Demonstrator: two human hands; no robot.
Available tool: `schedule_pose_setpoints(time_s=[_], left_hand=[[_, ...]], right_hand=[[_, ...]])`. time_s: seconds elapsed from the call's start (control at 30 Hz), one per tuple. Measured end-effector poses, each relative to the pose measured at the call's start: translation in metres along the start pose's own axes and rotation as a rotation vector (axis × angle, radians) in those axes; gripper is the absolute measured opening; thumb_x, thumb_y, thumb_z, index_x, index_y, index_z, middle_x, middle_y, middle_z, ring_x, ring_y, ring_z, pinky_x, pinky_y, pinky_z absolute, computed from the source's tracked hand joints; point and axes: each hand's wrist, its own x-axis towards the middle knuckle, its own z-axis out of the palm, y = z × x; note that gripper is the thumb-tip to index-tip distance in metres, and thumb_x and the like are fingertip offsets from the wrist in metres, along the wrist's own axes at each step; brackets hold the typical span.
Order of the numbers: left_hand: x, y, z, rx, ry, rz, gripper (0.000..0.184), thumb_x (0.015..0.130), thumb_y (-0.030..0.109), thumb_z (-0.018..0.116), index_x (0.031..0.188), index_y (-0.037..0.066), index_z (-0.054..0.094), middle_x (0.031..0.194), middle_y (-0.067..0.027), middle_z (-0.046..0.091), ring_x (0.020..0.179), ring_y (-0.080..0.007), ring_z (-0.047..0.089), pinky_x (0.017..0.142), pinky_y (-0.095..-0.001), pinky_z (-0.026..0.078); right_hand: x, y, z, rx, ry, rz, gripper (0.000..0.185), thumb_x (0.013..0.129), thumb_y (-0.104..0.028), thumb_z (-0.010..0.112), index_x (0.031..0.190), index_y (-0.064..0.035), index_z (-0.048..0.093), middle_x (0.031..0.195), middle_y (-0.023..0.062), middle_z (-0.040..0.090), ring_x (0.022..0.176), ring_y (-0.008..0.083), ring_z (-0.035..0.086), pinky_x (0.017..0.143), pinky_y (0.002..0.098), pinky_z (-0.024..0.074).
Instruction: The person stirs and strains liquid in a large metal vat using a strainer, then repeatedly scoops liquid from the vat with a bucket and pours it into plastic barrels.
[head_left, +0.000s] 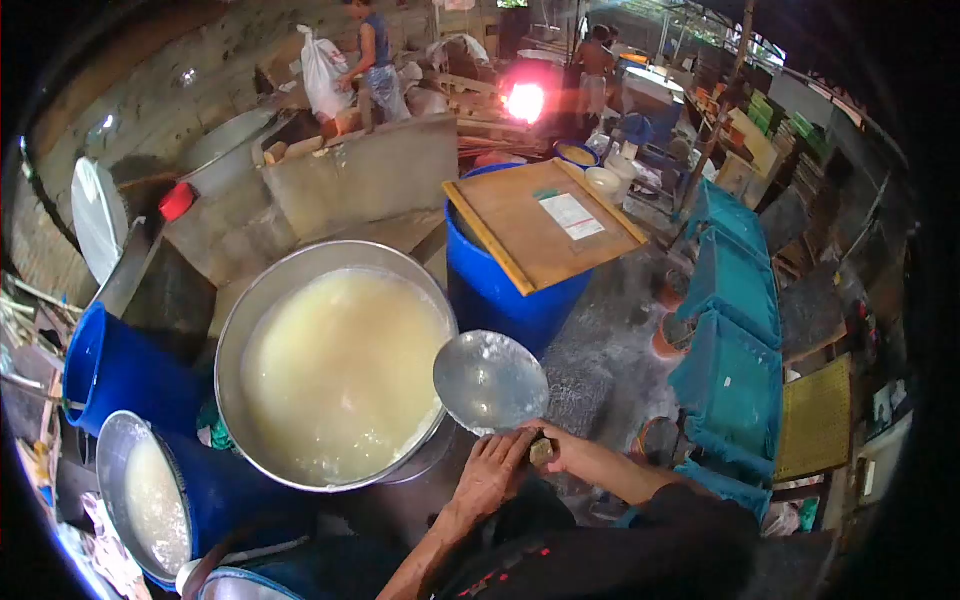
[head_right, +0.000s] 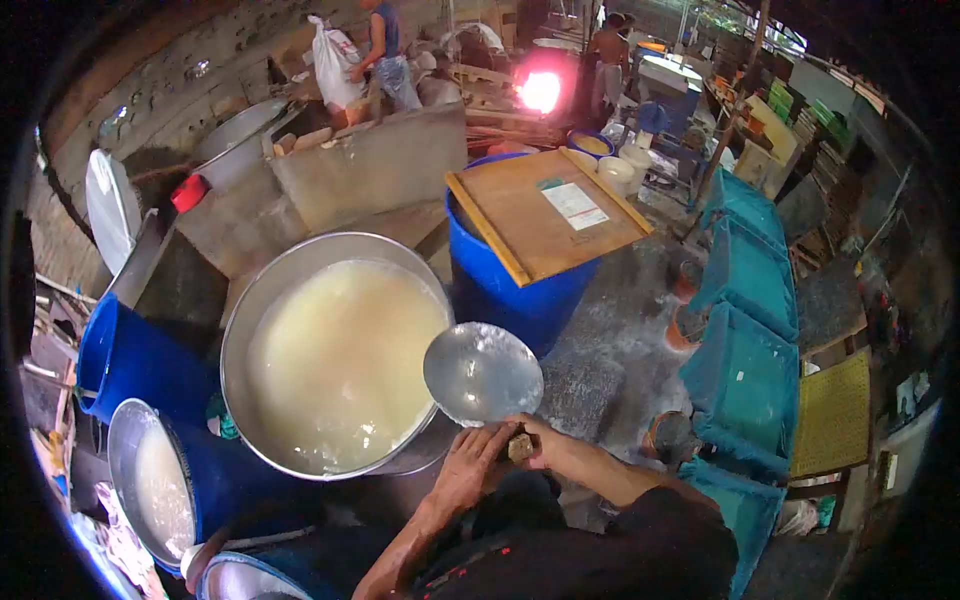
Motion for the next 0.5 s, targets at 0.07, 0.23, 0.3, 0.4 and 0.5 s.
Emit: schedule_pose_setpoints(time_s=[0.07, 0.23, 0.3, 0.4, 0.5], left_hand=[[0.025, 0.002, 0.018, -0.045, -0.048, 0.0, 0.068, 0.083, 0.012, 0.068, 0.146, 0.006, 0.041, 0.133, -0.0164, 0.055, 0.125, -0.0348, 0.053, 0.105, -0.0481, 0.042], [0.093, 0.003, 0.068, -0.194, 0.085, -0.007, 0.062, 0.086, 0.011, 0.068, 0.143, 0.003, 0.043, 0.13, -0.021, 0.056, 0.12, -0.0388, 0.055, 0.101, -0.0483, 0.046], [0.122, -0.01, 0.08, -0.251, 0.179, 0.012, 0.058, 0.088, 0.011, 0.069, 0.14, 0.002, 0.045, 0.125, -0.0219, 0.058, 0.116, -0.0408, 0.057, 0.098, -0.0482, 0.048], [0.163, -0.031, 0.112, -0.349, 0.173, -0.236, 0.053, 0.092, 0.017, 0.068, 0.137, 0.0, 0.045, 0.125, -0.0242, 0.058, 0.115, -0.043, 0.057, 0.098, -0.0471, 0.048], [0.197, -0.03, 0.118, -0.499, 0.262, -0.378, 0.052, 0.094, 0.022, 0.067, 0.136, -0.001, 0.045, 0.124, -0.0252, 0.058, 0.116, -0.0437, 0.057, 0.098, -0.0472, 0.047]], right_hand=[[0.039, -0.007, -0.058, 0.048, -0.17, 0.033, 0.017, 0.09, -0.033, 0.062, 0.091, -0.016, 0.067, 0.084, 0.0014, 0.071, 0.072, 0.0207, 0.071, 0.064, 0.0388, 0.0602], [-0.003, -0.066, -0.079, 0.15, -0.101, 0.072, 0.021, 0.093, -0.036, 0.058, 0.095, -0.0167, 0.066, 0.09, 0.0038, 0.071, 0.08, 0.0217, 0.07, 0.07, 0.043, 0.0585], [-0.014, -0.093, -0.067, 0.093, -0.134, 0.04, 0.024, 0.094, -0.039, 0.057, 0.1, -0.0169, 0.066, 0.092, 0.0046, 0.071, 0.082, 0.0225, 0.069, 0.074, 0.0446, 0.0579], [-0.025, -0.109, -0.079, 0.077, 0.018, -0.197, 0.041, 0.1, -0.049, 0.046, 0.123, -0.0167, 0.057, 0.089, 0.0031, 0.068, 0.078, 0.0224, 0.065, 0.069, 0.0398, 0.0529], [-0.025, -0.129, -0.121, -0.218, -0.101, -0.23, 0.033, 0.102, -0.04, 0.046, 0.122, -0.0168, 0.058, 0.087, 0.0025, 0.067, 0.082, 0.0206, 0.063, 0.069, 0.037, 0.05]])
